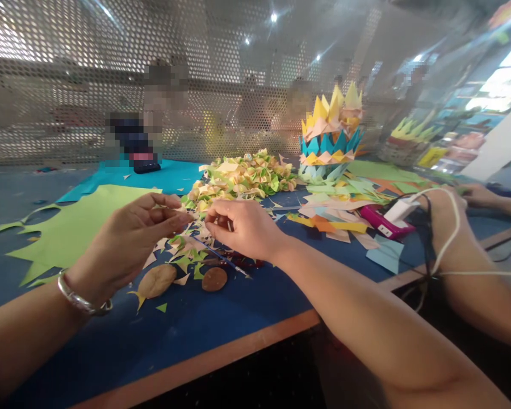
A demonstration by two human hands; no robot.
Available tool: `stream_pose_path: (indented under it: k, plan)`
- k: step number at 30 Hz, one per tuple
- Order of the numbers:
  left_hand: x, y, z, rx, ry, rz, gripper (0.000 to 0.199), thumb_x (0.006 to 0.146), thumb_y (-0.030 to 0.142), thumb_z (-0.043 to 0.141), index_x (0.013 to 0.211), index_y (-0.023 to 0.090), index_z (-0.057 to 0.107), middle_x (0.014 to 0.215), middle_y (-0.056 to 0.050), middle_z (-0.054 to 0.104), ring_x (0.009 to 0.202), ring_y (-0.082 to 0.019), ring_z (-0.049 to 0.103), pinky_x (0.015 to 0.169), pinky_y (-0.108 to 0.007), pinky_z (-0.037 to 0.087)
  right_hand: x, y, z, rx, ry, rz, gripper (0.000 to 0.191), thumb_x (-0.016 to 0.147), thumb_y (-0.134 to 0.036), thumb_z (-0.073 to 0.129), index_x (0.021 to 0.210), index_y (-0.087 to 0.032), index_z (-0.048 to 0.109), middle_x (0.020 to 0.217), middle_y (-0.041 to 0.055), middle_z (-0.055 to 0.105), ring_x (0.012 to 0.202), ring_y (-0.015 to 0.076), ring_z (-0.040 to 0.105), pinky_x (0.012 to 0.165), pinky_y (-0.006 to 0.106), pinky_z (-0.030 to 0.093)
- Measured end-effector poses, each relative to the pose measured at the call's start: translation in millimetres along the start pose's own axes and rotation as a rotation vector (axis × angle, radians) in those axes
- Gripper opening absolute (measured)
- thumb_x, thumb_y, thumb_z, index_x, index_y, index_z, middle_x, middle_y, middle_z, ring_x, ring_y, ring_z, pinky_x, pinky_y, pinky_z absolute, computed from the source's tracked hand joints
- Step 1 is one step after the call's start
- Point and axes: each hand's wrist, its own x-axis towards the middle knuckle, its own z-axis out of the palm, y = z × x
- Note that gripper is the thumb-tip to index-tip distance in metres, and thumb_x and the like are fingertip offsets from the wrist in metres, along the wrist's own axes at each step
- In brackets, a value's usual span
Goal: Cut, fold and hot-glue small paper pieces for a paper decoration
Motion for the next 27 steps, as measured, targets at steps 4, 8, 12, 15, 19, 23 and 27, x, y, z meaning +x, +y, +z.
stream_pose_path:
  k: [4, 8, 12, 15, 19, 23, 27]
  plan:
    - [12, -1, -15.2, 0.18, 0.067, 0.009, 0.031, 0.067, 0.029, 0.079, 0.09, 0.018, 0.061, 0.071, 0.0, 0.07, 0.069, -0.016, 0.064, 0.062, -0.027, 0.046, 2, -4, -3, -0.201, -0.246, 0.108, 0.017, 0.089, -0.031, 0.064, 0.083, -0.015, 0.067, 0.066, 0.0001, 0.061, 0.058, 0.01, 0.051, 0.058, 0.026, 0.034]
    - [22, -5, -27.6, 0.291, 0.015, 0.001, 0.037, 0.061, 0.035, 0.082, 0.089, 0.02, 0.062, 0.073, -0.002, 0.074, 0.076, -0.021, 0.069, 0.07, -0.033, 0.049, 3, -8, -3, -0.357, -0.416, 0.131, 0.017, 0.088, -0.031, 0.066, 0.082, -0.015, 0.069, 0.067, 0.0017, 0.062, 0.06, 0.0112, 0.052, 0.057, 0.026, 0.031]
    - [23, -6, -30.4, 0.374, -0.132, -0.019, 0.032, 0.06, 0.039, 0.081, 0.08, 0.021, 0.063, 0.073, -0.002, 0.074, 0.076, -0.021, 0.07, 0.071, -0.033, 0.051, 3, -10, -3, -0.383, -0.463, 0.153, 0.016, 0.089, -0.028, 0.065, 0.079, -0.015, 0.066, 0.065, 0.0006, 0.062, 0.058, 0.0104, 0.051, 0.057, 0.026, 0.03]
    - [21, -6, -28.3, 0.454, -0.22, -0.025, 0.027, 0.063, 0.041, 0.079, 0.077, 0.021, 0.067, 0.072, -0.002, 0.074, 0.074, -0.02, 0.069, 0.069, -0.031, 0.051, 3, -12, -3, -0.379, -0.485, 0.176, 0.016, 0.088, -0.026, 0.064, 0.077, -0.016, 0.063, 0.065, 0.0003, 0.061, 0.058, 0.0098, 0.05, 0.056, 0.026, 0.029]
    - [20, -7, -25.8, 0.517, -0.285, 0.005, 0.025, 0.067, 0.043, 0.074, 0.078, 0.021, 0.071, 0.075, -0.003, 0.075, 0.075, -0.02, 0.069, 0.07, -0.032, 0.053, 3, -13, -3, -0.374, -0.491, 0.198, 0.016, 0.088, -0.024, 0.062, 0.074, -0.016, 0.061, 0.063, -0.0001, 0.061, 0.056, 0.0092, 0.049, 0.056, 0.027, 0.029]
    - [20, -8, -26.0, 0.606, -0.257, 0.053, 0.026, 0.071, 0.044, 0.071, 0.082, 0.021, 0.073, 0.076, -0.004, 0.076, 0.073, -0.021, 0.069, 0.067, -0.033, 0.051, 3, -13, -5, -0.405, -0.489, 0.21, 0.015, 0.087, -0.023, 0.062, 0.073, -0.016, 0.06, 0.064, 0.0004, 0.062, 0.056, 0.0096, 0.049, 0.055, 0.027, 0.029]
    - [21, -10, -27.9, 0.645, -0.21, 0.103, 0.026, 0.072, 0.044, 0.07, 0.083, 0.021, 0.072, 0.076, -0.004, 0.075, 0.072, -0.021, 0.068, 0.066, -0.033, 0.052, 4, -13, -6, -0.441, -0.492, 0.243, 0.017, 0.088, -0.026, 0.063, 0.074, -0.017, 0.061, 0.067, 0.0022, 0.064, 0.058, 0.0108, 0.05, 0.055, 0.028, 0.029]
